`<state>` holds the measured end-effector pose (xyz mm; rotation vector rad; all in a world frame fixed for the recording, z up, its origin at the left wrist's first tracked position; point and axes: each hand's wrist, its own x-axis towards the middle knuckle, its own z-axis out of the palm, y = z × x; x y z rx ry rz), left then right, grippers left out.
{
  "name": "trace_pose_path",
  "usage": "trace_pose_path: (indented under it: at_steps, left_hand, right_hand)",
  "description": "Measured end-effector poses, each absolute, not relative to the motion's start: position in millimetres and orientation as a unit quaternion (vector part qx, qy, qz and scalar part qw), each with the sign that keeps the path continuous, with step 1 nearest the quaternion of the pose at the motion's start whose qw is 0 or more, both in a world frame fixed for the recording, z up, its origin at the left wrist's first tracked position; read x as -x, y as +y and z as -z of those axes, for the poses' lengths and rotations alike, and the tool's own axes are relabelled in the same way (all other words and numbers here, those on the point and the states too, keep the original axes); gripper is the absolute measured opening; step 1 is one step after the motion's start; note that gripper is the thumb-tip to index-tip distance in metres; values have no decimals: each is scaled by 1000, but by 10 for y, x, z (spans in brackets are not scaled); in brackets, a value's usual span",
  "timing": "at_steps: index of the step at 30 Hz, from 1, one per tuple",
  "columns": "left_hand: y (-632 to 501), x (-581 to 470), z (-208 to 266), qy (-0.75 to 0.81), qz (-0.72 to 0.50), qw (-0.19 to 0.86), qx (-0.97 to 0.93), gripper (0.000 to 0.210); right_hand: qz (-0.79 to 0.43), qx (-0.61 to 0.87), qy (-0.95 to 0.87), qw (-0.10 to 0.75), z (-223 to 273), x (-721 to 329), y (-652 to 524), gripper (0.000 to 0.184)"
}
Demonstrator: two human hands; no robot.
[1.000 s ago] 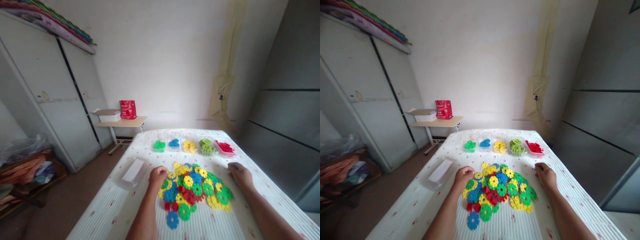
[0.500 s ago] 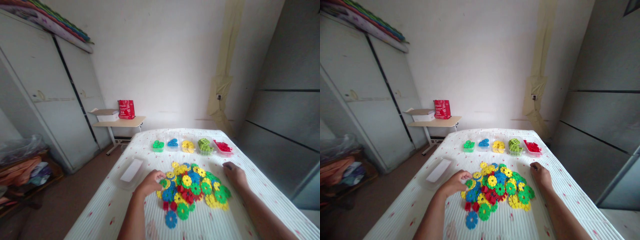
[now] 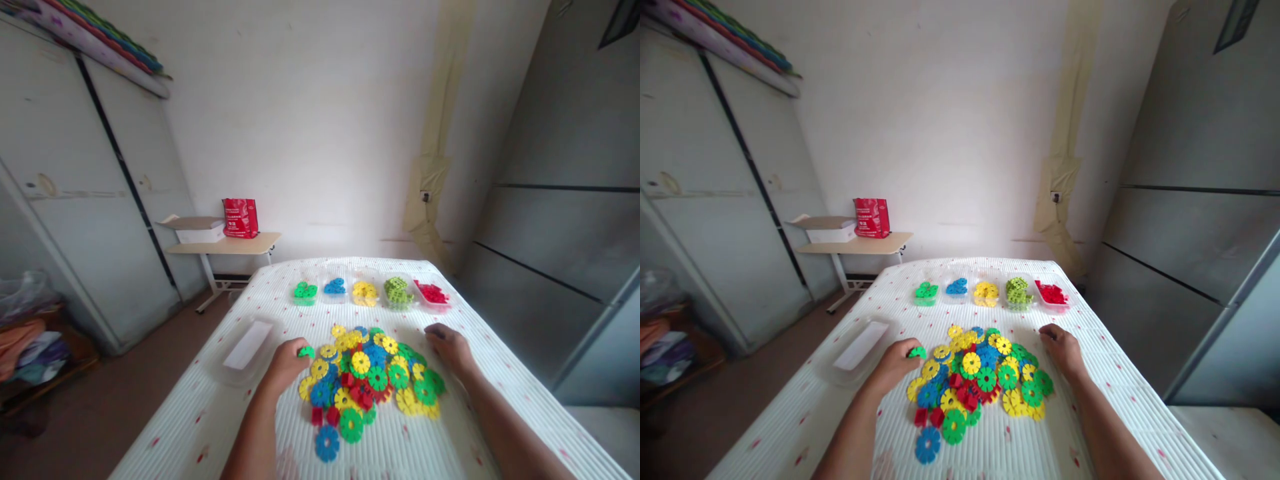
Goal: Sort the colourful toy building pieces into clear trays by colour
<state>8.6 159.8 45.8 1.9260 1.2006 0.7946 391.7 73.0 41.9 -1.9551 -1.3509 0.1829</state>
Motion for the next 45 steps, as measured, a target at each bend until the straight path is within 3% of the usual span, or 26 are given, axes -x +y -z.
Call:
trace_pose_path:
  at_steps: [4, 11, 16, 20, 23, 30, 35, 41, 45]
  left_hand:
    - [1622, -131, -444, 458, -346, 365, -733, 7]
    - [1545, -329, -454, 445, -367, 461, -674, 20]
    - [1475, -426, -520, 446, -391, 493, -636, 41]
    - [1459, -454, -517, 427, -407, 501, -633, 46]
    - [1462, -485, -511, 422, -421, 510, -620, 43]
    - [1422, -571, -543, 406, -456, 511, -605, 14]
    - [1381, -611, -546, 398, -431, 507, -632, 9]
    - [1362, -621, -546, 397, -420, 520, -629, 19]
    - [1363, -607, -569, 391, -417, 537, -621, 20]
  right_hand:
    - [-110, 709, -599, 355, -500, -3790, 727, 30]
    - [-82, 711, -664, 217, -551, -3553, 720, 34]
    - [-91, 715, -670, 176, -564, -3526, 732, 28]
    - [-122, 725, -644, 212, -545, -3586, 752, 19]
    - [-163, 718, -608, 297, -534, -3632, 758, 12]
    - [-326, 616, -537, 476, -713, -3316, 782, 20]
    - [-370, 540, -600, 461, -785, -2795, 892, 19]
    - [-235, 556, -702, 378, -768, -2368, 1026, 28]
    - [-191, 544, -739, 349, -821, -2255, 1096, 22]
